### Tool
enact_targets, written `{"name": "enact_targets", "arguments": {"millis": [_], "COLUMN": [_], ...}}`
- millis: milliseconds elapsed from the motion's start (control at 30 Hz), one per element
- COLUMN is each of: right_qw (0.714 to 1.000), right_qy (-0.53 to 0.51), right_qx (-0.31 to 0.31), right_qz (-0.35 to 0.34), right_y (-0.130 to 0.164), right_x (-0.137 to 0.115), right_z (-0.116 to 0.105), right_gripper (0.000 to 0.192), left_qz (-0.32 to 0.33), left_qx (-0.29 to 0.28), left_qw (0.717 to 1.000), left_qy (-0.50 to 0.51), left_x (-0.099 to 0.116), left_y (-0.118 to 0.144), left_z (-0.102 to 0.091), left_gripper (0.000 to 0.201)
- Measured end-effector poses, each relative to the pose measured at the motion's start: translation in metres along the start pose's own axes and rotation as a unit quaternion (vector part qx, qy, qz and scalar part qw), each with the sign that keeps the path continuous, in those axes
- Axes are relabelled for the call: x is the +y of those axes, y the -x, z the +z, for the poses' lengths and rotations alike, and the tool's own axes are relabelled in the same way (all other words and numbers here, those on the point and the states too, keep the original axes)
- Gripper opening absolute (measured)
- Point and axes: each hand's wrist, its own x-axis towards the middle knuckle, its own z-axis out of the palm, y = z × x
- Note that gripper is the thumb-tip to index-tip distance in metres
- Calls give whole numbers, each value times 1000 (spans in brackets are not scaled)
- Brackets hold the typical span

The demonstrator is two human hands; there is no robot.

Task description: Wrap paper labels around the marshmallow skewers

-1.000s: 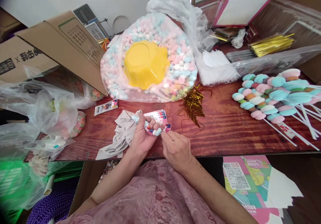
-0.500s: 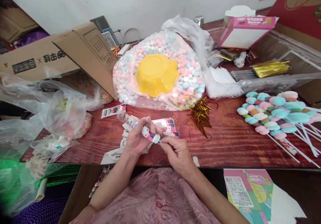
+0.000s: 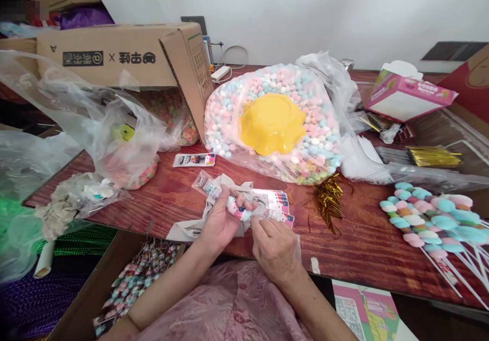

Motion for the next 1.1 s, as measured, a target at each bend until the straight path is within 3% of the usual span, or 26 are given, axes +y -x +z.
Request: {"name": "enact_targets", "arguments": {"millis": [100,167,267,333,400,533,700,800,967,1100], "right_qw": [981,919,796,767,788,862,912,903,834,831], "right_qy": [-153,-302,-475,-509,-483,-377,-303,-320,-415,-424], "right_qx": [-67,-137,-190,-187,-169,-122,-105,-88,-46,-25], "right_qz": [101,210,323,343,342,317,255,272,362,360], "right_y": [-6,-11,-17,-18,-16,-2,8,4,-5,-2], "right_x": [-4,-7,-11,-14,-15,-9,-8,-11,-14,-14], "right_z": [1,2,4,2,-1,-11,-15,-14,-9,-2], "right_gripper": [25,29,39,38,33,24,23,27,33,33], "left_qz": [-9,-20,-21,-19,-14,2,-37,-53,-65,-50], "left_qx": [-36,-56,-83,-84,-65,-21,-46,-66,-25,-7], "left_qw": [999,997,994,994,996,999,997,995,989,980], "left_qy": [-31,-43,-64,-66,-54,-27,-48,-58,-130,-192], "left_x": [0,1,3,4,5,5,-9,-20,-40,-53], "left_y": [8,11,12,12,10,5,3,5,11,13], "left_z": [-5,-7,-8,-8,-7,-7,-5,-1,4,2], "left_gripper": [39,40,41,40,39,35,38,39,40,47]}}
